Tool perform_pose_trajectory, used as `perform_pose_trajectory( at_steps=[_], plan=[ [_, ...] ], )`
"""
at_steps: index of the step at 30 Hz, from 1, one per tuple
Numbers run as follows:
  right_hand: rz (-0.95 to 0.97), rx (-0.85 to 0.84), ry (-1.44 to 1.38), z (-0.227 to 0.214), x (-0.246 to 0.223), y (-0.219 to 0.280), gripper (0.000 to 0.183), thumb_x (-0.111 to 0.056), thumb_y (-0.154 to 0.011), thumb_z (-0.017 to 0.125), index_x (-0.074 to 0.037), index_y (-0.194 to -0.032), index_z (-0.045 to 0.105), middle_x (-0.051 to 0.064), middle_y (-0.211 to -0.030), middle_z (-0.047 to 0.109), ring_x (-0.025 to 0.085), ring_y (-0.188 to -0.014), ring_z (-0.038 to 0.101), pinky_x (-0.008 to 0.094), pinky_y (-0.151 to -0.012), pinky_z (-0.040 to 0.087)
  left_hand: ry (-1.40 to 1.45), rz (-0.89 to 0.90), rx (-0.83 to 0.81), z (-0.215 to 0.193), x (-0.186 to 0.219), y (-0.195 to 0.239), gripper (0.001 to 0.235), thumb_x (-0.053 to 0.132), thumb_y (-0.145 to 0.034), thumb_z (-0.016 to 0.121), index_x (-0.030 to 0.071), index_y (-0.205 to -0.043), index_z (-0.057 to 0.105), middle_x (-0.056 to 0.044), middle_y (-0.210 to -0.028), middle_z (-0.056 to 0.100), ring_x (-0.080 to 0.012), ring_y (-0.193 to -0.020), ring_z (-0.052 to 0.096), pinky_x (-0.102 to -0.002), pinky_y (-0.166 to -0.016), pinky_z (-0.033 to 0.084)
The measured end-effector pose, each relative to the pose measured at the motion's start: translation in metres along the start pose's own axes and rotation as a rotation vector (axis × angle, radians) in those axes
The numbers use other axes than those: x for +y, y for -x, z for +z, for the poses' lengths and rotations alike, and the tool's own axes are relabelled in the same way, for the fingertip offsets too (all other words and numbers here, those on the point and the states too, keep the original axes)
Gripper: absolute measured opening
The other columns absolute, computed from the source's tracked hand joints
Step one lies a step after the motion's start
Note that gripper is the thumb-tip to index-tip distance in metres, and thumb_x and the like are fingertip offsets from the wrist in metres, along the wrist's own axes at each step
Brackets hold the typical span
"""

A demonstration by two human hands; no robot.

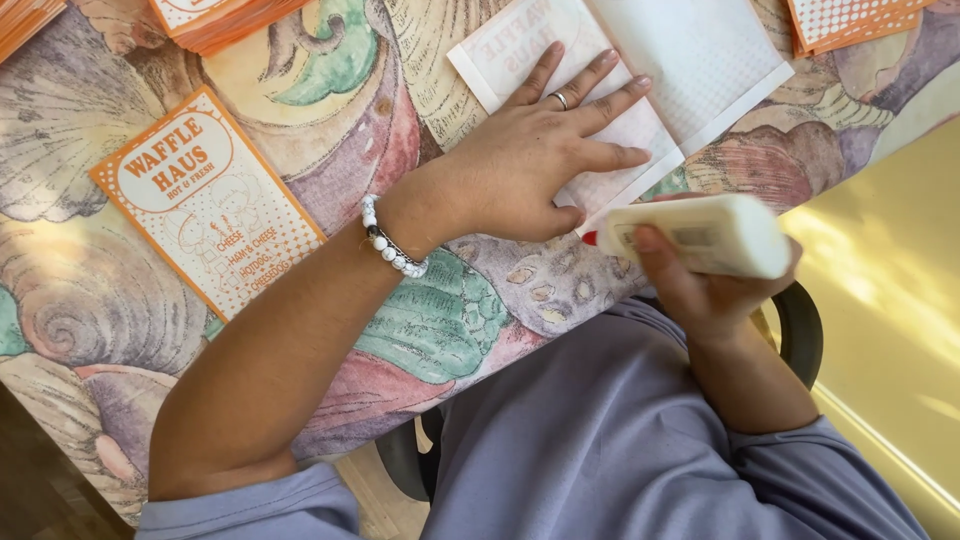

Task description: Applying glue to the edges of paper bags and folding them to assemble or seal them.

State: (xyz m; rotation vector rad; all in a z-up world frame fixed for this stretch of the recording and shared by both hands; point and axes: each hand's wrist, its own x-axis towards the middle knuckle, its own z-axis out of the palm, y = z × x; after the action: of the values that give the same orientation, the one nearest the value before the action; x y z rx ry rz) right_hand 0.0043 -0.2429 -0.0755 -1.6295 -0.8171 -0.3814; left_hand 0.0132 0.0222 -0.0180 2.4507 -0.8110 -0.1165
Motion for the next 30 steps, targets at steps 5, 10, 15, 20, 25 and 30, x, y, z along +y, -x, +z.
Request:
perform_pose_trajectory(
  at_steps=[5,10,15,20,25,30],
  plan=[
    [0.066,0.230,0.107,-0.014,0.037,0.004,0.097,0.025,-0.088,0.085,-0.020,-0.142,0.017,0.037,-0.139,0.041,0.046,-0.115,0.050,0.066,-0.096,0.056,-0.004,-0.002,0.014,0.002,-0.002,0.001,0.075,0.029,-0.074,0.075,0.024,-0.148,0.061,-0.015,-0.167,0.020,-0.0386,-0.154,0.006,-0.066,-0.122,-0.001],
    [0.155,0.164,0.123,0.004,-0.021,-0.047,0.026,-0.002,-0.099,0.081,0.016,-0.105,0.062,0.028,-0.099,0.068,0.039,-0.089,0.072,0.045,-0.076,0.067,-0.009,0.005,0.019,0.002,-0.002,0.000,0.074,0.027,-0.074,0.073,0.023,-0.148,0.062,-0.014,-0.167,0.020,-0.0387,-0.154,0.007,-0.066,-0.122,-0.001],
    [-0.033,0.026,0.082,-0.008,0.024,0.024,0.097,0.018,-0.086,0.079,-0.025,-0.144,0.014,0.037,-0.127,0.045,0.044,-0.098,0.057,0.061,-0.084,0.059,0.004,-0.001,0.004,-0.001,0.000,0.001,0.073,0.029,-0.078,0.075,0.023,-0.149,0.061,-0.015,-0.167,0.018,-0.0392,-0.154,0.005,-0.065,-0.123,-0.002],
    [0.099,0.154,0.157,-0.006,0.006,-0.022,0.041,0.007,-0.095,0.083,0.011,-0.115,0.048,0.033,-0.105,0.060,0.039,-0.091,0.063,0.049,-0.075,0.061,0.014,-0.011,-0.002,0.000,0.000,0.000,0.074,0.028,-0.076,0.075,0.023,-0.149,0.061,-0.014,-0.167,0.017,-0.0379,-0.154,0.004,-0.066,-0.122,-0.003],
    [0.131,0.160,0.080,-0.003,0.003,-0.030,0.032,0.000,-0.099,0.081,0.006,-0.108,0.051,0.026,-0.099,0.063,0.034,-0.086,0.066,0.044,-0.075,0.062,0.005,-0.009,0.003,0.001,-0.001,0.000,0.074,0.028,-0.076,0.075,0.024,-0.149,0.061,-0.013,-0.167,0.017,-0.0381,-0.154,0.006,-0.065,-0.122,-0.002],
    [0.069,0.149,0.076,-0.003,0.012,-0.012,0.056,0.013,-0.094,0.078,-0.003,-0.123,0.033,0.033,-0.115,0.052,0.038,-0.097,0.058,0.053,-0.079,0.058,0.012,-0.012,0.001,0.002,-0.002,0.000,0.075,0.028,-0.075,0.076,0.023,-0.149,0.061,-0.014,-0.167,0.018,-0.0376,-0.154,0.005,-0.066,-0.122,-0.002]
  ],
)
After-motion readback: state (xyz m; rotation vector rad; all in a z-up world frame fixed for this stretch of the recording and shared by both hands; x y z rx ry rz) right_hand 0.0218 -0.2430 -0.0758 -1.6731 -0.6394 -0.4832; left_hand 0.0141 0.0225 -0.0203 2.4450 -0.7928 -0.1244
